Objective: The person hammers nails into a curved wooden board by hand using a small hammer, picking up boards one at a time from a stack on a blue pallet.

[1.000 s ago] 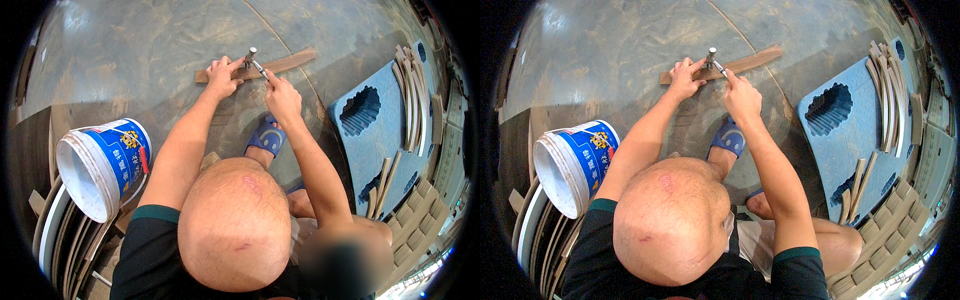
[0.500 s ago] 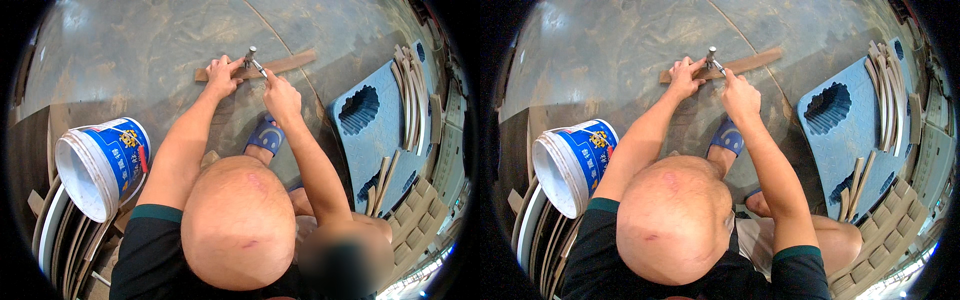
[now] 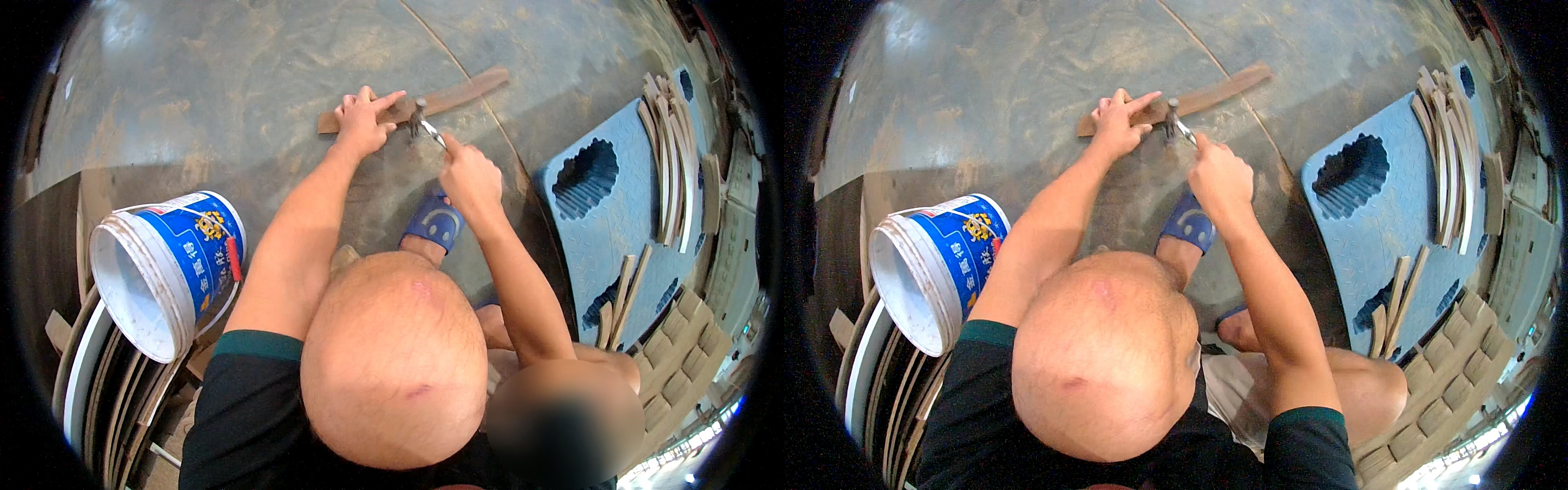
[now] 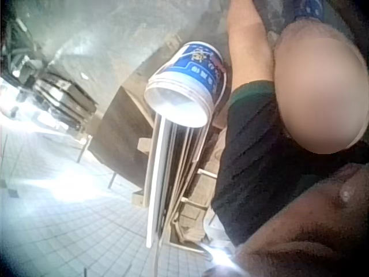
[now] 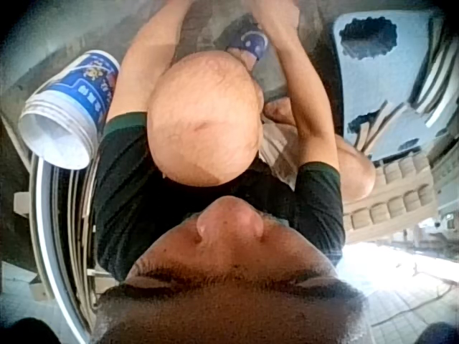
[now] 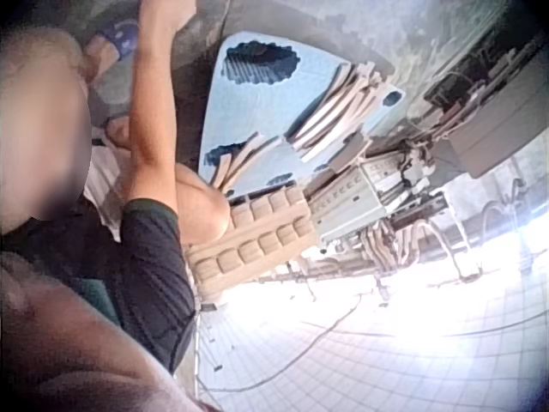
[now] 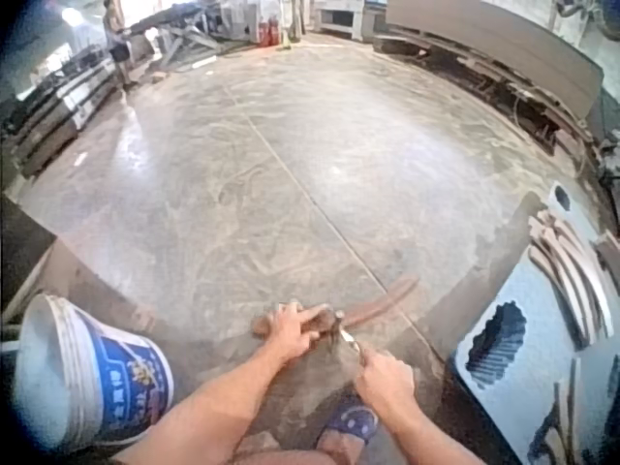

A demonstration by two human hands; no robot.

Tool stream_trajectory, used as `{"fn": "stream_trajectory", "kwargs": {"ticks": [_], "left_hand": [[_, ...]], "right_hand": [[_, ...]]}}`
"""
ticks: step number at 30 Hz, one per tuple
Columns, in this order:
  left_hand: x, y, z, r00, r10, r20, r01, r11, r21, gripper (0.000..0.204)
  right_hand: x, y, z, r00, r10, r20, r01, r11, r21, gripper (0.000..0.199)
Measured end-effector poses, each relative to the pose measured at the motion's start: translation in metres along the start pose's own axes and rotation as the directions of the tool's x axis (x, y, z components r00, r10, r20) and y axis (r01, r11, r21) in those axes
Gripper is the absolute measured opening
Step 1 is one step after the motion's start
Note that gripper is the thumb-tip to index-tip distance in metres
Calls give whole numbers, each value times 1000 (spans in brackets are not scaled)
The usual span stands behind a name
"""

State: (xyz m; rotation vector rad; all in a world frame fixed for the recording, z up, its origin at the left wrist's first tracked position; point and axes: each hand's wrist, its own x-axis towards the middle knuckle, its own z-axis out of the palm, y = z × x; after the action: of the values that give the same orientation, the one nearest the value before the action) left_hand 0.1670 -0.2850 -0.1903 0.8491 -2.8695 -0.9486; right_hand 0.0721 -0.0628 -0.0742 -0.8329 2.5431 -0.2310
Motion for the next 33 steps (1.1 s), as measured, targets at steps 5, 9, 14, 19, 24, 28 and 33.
{"fn": "stream_trajectory", "kwargs": {"ticks": [5,9,14,19,24,28,33], "left_hand": [[8,4,0,999,-38,3,38,999,-10,91],[7,1,-2,996,-85,18,86,993,-76,100],[5,3,-5,996,-84,15,85,993,-76,102],[6,6,-4,997,-75,14,75,996,-54,100],[5,3,-5,997,-77,21,79,994,-75,94],[5,-2,-2,997,-75,31,77,995,-64,89],[7,-3,1,997,-69,19,69,997,-25,86]], "right_hand": [[-7,20,-14,959,-21,-283,78,978,194,40],[11,5,-20,957,-80,-278,124,981,146,42],[20,-5,-2,983,-53,-176,76,989,130,43],[31,-9,10,984,-67,-166,91,986,140,43],[35,-12,9,983,-92,-160,113,986,126,42],[39,-11,16,982,-66,-179,92,986,140,39],[38,-10,17,983,-62,-171,84,988,127,40]]}}
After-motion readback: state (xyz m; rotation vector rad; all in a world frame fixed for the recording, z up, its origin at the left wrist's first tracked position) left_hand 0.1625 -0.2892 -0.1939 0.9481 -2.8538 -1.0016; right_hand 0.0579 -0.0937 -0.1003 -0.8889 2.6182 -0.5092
